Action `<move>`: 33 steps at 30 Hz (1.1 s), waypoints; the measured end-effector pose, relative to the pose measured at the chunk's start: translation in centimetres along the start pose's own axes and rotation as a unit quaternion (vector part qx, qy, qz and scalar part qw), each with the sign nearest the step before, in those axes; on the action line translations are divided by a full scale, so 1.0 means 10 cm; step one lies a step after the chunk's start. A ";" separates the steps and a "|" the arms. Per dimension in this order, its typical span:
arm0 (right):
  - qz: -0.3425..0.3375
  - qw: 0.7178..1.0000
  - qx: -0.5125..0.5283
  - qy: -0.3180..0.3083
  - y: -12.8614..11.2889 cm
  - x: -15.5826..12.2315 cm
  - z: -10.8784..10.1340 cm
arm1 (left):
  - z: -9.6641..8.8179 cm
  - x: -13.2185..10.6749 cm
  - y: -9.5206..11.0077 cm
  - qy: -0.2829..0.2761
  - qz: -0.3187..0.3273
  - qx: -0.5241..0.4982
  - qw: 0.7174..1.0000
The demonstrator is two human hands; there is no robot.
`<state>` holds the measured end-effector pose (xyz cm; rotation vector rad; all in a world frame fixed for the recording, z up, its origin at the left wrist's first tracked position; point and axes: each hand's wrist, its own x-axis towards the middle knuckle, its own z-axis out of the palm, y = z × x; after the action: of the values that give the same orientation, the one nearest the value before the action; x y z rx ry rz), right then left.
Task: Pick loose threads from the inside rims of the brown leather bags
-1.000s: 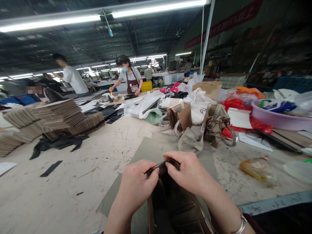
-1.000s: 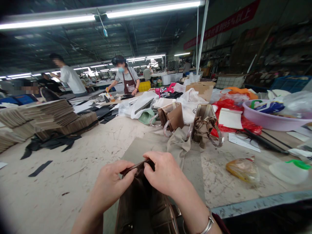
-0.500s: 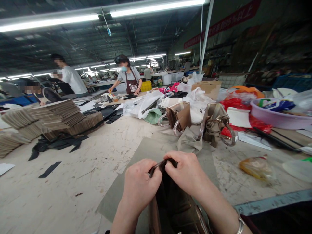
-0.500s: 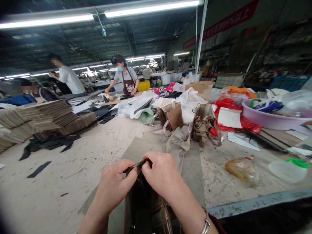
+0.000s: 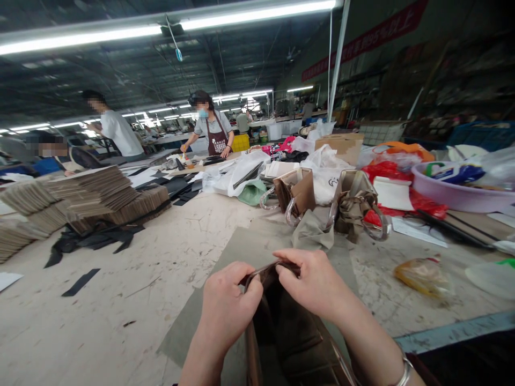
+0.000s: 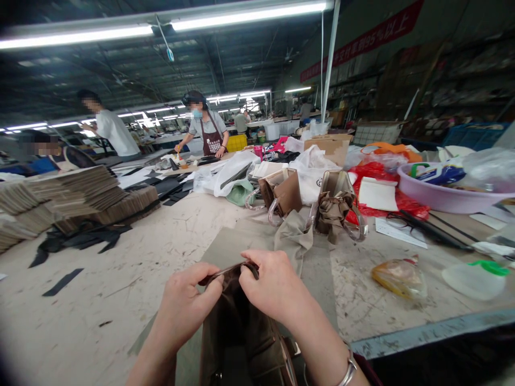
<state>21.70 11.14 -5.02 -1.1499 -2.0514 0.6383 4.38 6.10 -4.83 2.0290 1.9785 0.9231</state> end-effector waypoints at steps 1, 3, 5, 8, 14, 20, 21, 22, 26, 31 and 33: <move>-0.006 1.000 -0.010 0.000 -0.01 -0.01 0.00 | 0.00 0.00 0.00 0.001 0.001 0.001 1.000; -0.016 0.999 -0.029 -0.001 -0.02 -0.01 0.01 | -0.01 -0.01 0.01 0.000 0.001 0.002 1.000; -0.020 0.999 -0.045 0.000 -0.04 -0.01 0.03 | -0.01 -0.02 0.01 0.001 0.004 0.004 1.000; -0.012 0.998 -0.068 -0.001 -0.07 0.00 0.05 | 0.00 -0.03 0.02 0.004 0.011 0.005 1.000; 0.028 0.992 -0.123 -0.010 -0.12 0.01 0.07 | 0.05 -0.04 0.04 0.009 0.018 0.003 1.000; 0.025 0.985 -0.169 -0.002 -0.11 0.01 0.08 | 0.12 -0.03 0.11 0.017 0.027 -0.001 0.999; 0.025 0.985 -0.173 -0.002 -0.10 0.01 0.07 | 0.14 -0.04 0.12 0.020 0.030 -0.003 0.999; 0.027 0.984 -0.175 0.000 -0.09 0.01 0.07 | 0.15 -0.04 0.13 0.023 0.034 -0.004 0.999; 0.011 0.992 -0.123 -0.002 -0.03 0.02 0.04 | 0.15 -0.03 0.13 0.033 0.037 0.006 0.999; -0.006 0.999 -0.029 -0.025 0.04 0.03 -0.02 | 0.07 0.01 0.05 0.019 0.007 0.001 1.000; -0.020 0.999 -0.017 -0.029 0.05 0.03 -0.03 | 0.04 0.02 0.03 0.015 0.005 -0.002 1.000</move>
<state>22.08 11.63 -5.12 -1.1200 -2.1364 0.6255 4.88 6.34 -4.96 2.0363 1.9834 0.9645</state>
